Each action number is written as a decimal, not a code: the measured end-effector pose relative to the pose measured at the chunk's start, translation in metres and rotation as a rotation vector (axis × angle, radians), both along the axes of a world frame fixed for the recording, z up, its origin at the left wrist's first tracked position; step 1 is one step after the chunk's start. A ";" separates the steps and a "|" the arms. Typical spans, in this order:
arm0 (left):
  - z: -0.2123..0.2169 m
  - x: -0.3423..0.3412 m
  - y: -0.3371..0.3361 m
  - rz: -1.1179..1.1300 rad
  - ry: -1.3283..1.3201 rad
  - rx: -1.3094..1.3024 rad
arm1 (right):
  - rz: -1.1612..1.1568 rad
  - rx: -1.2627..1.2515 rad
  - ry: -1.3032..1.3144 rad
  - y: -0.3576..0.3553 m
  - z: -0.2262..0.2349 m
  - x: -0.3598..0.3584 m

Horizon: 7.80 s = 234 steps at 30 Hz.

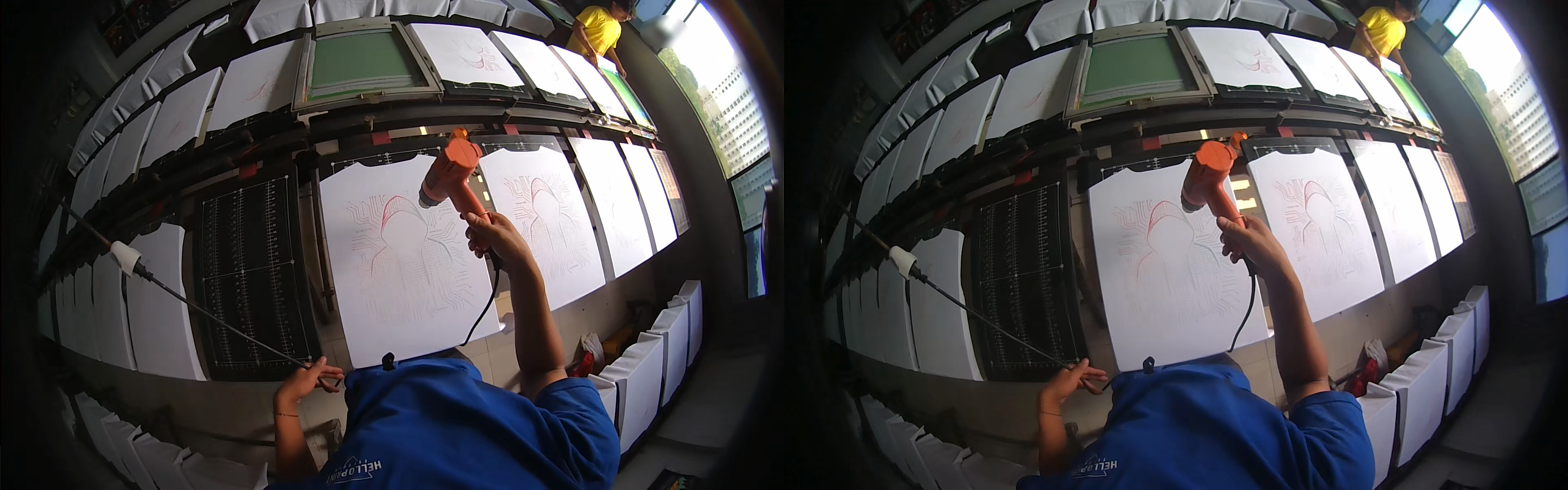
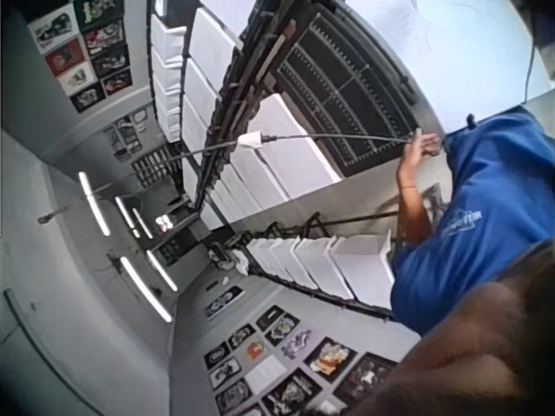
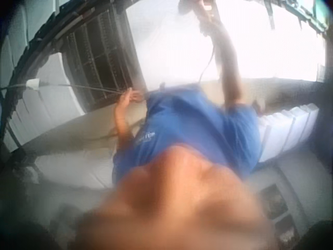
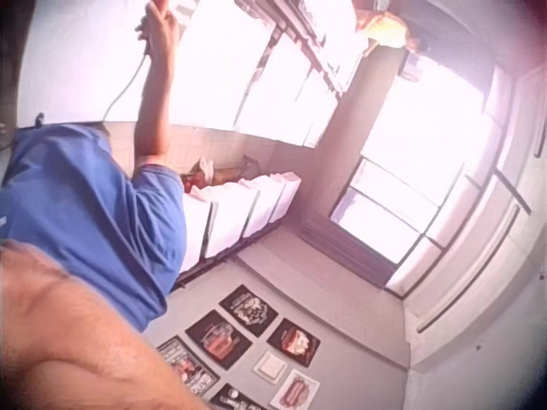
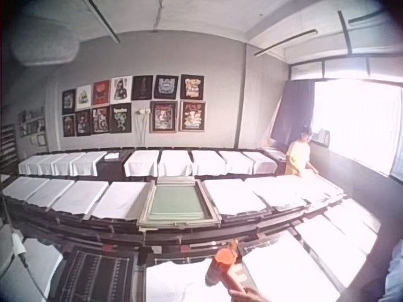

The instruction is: The person uses an orange heat gun to apply heat to a white t-shirt with a red and blue design, which is secured on a flat board. The person moves the heat gun systematically across the surface of the shirt to ensure even heating. Another person in a yellow shirt is visible in the background working at a separate station.

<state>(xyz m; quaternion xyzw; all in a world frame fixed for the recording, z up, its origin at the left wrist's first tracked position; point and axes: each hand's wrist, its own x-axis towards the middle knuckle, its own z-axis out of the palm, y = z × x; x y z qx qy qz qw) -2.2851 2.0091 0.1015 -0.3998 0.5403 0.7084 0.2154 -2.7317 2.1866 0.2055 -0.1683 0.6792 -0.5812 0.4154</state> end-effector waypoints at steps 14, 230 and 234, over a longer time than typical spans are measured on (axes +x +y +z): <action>-0.096 0.036 0.003 1.042 -0.281 -0.856 | 0.099 0.035 -0.067 -0.072 -0.057 -0.054; -0.159 0.055 -0.007 1.566 -0.513 -1.167 | -0.179 0.076 -0.175 0.141 -0.032 0.071; -0.152 0.048 -0.007 1.552 -0.506 -1.172 | -0.029 0.076 -0.221 0.111 -0.032 0.093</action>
